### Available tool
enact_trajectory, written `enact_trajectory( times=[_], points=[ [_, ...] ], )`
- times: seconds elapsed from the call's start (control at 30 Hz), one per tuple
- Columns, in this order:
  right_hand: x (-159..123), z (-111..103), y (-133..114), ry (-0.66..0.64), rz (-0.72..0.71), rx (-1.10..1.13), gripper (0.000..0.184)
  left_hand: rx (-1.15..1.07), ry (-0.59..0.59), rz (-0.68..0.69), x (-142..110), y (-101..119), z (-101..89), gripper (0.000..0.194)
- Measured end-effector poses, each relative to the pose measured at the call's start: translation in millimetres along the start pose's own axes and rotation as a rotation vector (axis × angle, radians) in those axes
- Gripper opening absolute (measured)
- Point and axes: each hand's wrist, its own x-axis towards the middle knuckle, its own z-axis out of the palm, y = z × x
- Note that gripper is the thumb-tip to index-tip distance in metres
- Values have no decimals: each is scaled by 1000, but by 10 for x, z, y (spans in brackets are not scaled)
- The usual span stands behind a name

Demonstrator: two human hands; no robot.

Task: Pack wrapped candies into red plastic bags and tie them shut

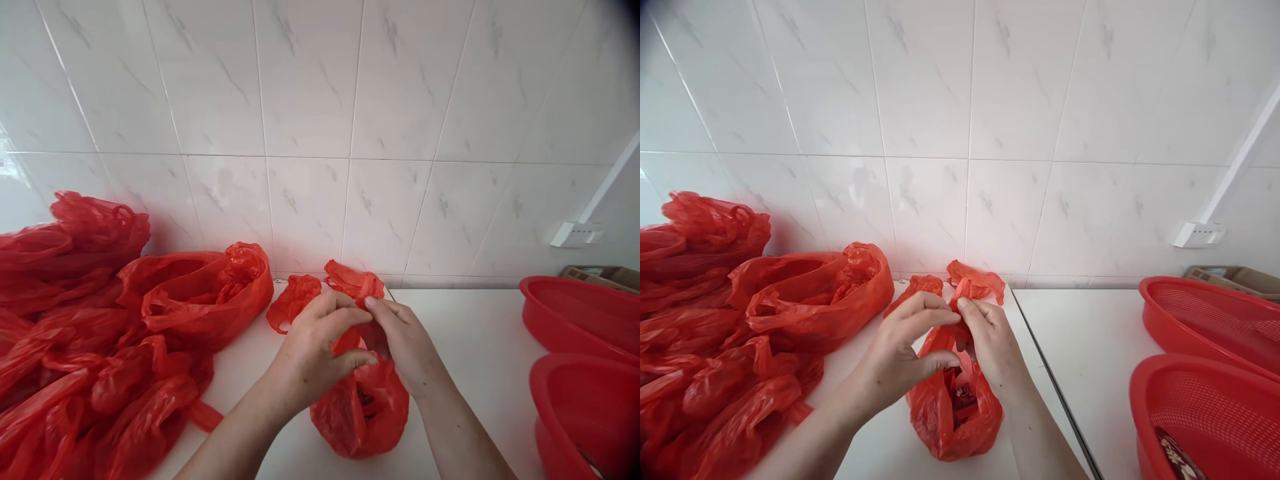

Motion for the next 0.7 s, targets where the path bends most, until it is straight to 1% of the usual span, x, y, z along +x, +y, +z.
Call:
enact_trajectory(
  times=[0.07,0.1,0.17,0.27,0.33,0.37,0.43,0.5,0.53,0.6,0.67,0.7],
  points=[
    [13,-19,13,-22,-4,-28,44,36,-31,-37,-75,-69,41,15],
    [18,-38,20,-45,-10,-46,41,37,-21,-68,-96,-92,51,13],
    [27,-100,35,-134,-22,-54,38,-8,29,-154,-118,-123,51,15],
    [32,-224,54,-352,-75,-27,41,-177,88,-329,-132,-150,32,12],
    [27,-284,53,-440,-111,-41,47,-357,45,-436,-142,-165,32,12],
    [21,-297,48,-440,-117,-81,47,-435,8,-478,-147,-172,38,14],
    [6,-287,37,-385,-86,-191,35,-517,-39,-532,-154,-179,55,16],
    [-3,-242,39,-291,-50,-298,14,-523,-33,-558,-156,-173,71,17],
    [-2,-214,50,-231,-47,-347,13,-515,-23,-567,-156,-163,77,17],
    [18,-163,90,-94,-52,-446,26,-486,-32,-582,-157,-137,85,16],
    [55,-134,144,36,-44,-557,26,-413,-58,-585,-158,-109,89,14],
    [76,-128,168,70,-37,-593,22,-366,-67,-579,-159,-99,91,13]
  ],
)
